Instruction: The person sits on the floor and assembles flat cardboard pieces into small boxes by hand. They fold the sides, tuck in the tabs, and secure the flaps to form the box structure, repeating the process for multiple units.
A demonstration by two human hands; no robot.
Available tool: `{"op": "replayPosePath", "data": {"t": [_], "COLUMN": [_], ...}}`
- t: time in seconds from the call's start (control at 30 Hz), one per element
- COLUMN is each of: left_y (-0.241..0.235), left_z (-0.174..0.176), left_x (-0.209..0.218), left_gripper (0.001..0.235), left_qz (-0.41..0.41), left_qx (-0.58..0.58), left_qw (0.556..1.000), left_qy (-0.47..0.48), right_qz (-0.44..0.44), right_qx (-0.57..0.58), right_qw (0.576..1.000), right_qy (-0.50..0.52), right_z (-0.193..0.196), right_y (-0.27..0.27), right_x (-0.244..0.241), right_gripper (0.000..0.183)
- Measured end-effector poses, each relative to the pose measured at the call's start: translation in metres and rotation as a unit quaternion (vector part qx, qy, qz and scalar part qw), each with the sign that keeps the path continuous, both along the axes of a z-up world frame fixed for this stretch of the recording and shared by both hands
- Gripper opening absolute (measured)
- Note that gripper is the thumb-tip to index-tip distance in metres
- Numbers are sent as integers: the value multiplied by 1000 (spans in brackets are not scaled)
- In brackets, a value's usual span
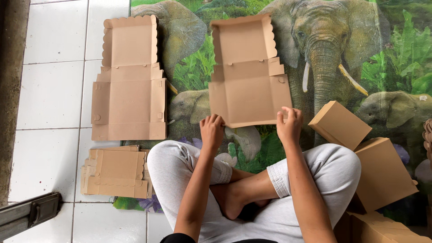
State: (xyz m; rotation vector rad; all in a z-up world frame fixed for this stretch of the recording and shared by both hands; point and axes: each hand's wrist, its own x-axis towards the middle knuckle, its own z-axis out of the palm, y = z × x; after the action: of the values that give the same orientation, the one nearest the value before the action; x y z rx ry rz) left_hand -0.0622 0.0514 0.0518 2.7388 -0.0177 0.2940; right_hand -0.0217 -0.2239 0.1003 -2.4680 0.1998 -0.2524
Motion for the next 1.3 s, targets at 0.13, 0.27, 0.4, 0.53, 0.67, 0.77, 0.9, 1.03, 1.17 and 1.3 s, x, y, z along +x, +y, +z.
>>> {"op": "replayPosePath", "data": {"t": [0.13,0.27,0.4,0.53,0.67,0.77,0.9,1.03,1.17,1.3], "left_y": [28,32,26,20,22,21,12,12,14,13], "left_z": [-8,35,-12,-35,-46,-46,-8,2,-4,-2], "left_x": [-8,-13,-3,1,3,3,-1,-5,-8,-11], "left_gripper": [11,53,66,77,79,77,81,73,70,86], "left_qz": [24,63,120,131,149,149,141,119,18,-68], "left_qx": [38,-79,-30,-58,-96,-135,-207,-180,-144,-187], "left_qw": [989,949,957,965,958,951,939,946,972,967], "left_qy": [142,299,264,220,227,235,237,241,183,157], "right_qz": [13,45,18,-13,-31,-44,-28,3,106,180], "right_qx": [-62,-122,-117,-94,-103,-90,-55,-140,-50,43], "right_qw": [994,963,931,933,930,929,932,945,963,944], "right_qy": [-91,236,345,347,353,356,358,294,241,274], "right_z": [-37,-45,-69,-38,-25,-14,-12,-59,-50,8], "right_y": [-12,-6,-7,4,7,8,5,-4,6,25], "right_x": [2,3,12,11,8,7,7,6,-7,-18], "right_gripper": [22,44,72,71,79,83,80,69,40,72]}}
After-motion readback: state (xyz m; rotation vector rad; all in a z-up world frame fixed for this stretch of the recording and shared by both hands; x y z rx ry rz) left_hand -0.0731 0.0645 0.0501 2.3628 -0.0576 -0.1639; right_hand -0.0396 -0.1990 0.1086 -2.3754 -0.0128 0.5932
